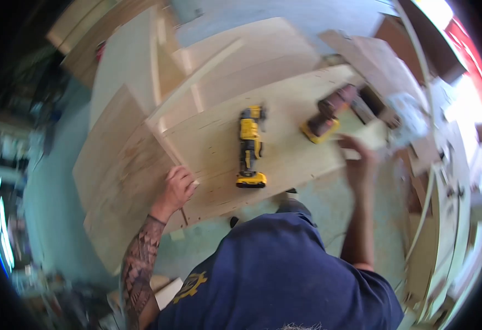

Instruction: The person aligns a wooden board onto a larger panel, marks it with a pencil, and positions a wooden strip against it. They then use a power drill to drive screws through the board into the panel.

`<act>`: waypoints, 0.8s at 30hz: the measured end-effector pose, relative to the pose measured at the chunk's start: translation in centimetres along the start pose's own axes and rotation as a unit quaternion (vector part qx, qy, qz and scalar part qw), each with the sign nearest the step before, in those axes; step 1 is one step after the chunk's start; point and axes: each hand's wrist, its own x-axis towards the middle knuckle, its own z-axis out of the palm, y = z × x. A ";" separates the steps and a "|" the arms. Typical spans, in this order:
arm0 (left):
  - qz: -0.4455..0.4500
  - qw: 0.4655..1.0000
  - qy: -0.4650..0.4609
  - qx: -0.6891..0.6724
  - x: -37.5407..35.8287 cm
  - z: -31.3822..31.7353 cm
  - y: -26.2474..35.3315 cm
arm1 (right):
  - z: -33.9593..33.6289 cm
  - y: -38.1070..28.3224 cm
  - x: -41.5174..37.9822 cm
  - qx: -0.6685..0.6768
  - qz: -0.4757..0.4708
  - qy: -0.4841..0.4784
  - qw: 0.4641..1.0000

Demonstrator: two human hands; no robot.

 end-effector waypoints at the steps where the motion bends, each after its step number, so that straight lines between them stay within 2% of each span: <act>1: 0.011 1.000 -0.012 0.003 0.2 0.1 0.4 | -2.0 4.5 1.9 -0.033 -0.016 0.067 0.997; 2: 0.022 0.999 -0.027 0.005 0.1 -0.3 0.5 | -3.4 8.5 4.4 -0.006 -0.021 0.091 0.996; 3: -0.015 0.999 -0.025 0.025 -0.4 -0.4 0.8 | -4.7 12.6 7.0 0.021 -0.026 0.115 0.993; 4: -0.010 0.999 -0.021 0.033 -0.5 -0.4 1.1 | -6.3 15.0 9.3 -0.070 0.050 0.061 0.994; 5: 0.002 0.999 -0.017 0.036 -0.4 -0.3 1.2 | -6.9 14.7 11.7 -0.206 0.074 0.024 0.975; 6: -0.016 0.999 -0.012 0.047 -0.4 -0.3 1.3 | -6.7 18.8 13.7 -0.218 -0.008 -0.003 0.976; 8: -0.024 0.999 -0.017 0.017 -0.6 -0.4 1.4 | -5.8 23.9 17.2 -0.196 -0.037 -0.103 0.975; 9: -0.039 0.999 -0.009 0.022 -0.8 0.1 1.3 | -5.5 24.3 18.3 -0.189 -0.053 -0.109 0.974; 11: -0.041 0.999 -0.012 0.022 -0.6 -0.1 1.7 | -5.0 24.8 20.0 -0.254 -0.034 -0.208 0.944; 14: -0.072 0.997 -0.023 -0.006 -0.3 -0.7 2.5 | -3.8 23.5 20.9 -0.300 -0.014 -0.277 0.913; 15: -0.078 0.997 -0.019 -0.006 -0.1 -1.1 2.6 | -3.5 25.1 21.2 -0.277 -0.046 -0.264 0.923; 16: -0.071 0.997 -0.027 -0.003 0.2 -1.4 2.7 | -3.6 23.7 21.4 -0.278 -0.054 -0.264 0.922; 18: -0.069 0.997 -0.030 -0.004 1.0 -1.9 2.7 | -4.2 20.0 21.4 -0.254 0.000 -0.283 0.925; 20: -0.111 0.989 -0.088 -0.032 1.5 -2.3 2.7 | -4.0 21.2 21.2 -0.261 -0.035 -0.264 0.928; 24: -0.112 0.990 -0.082 -0.014 1.8 -2.7 2.8 | -4.2 21.3 21.9 -0.251 -0.029 -0.285 0.924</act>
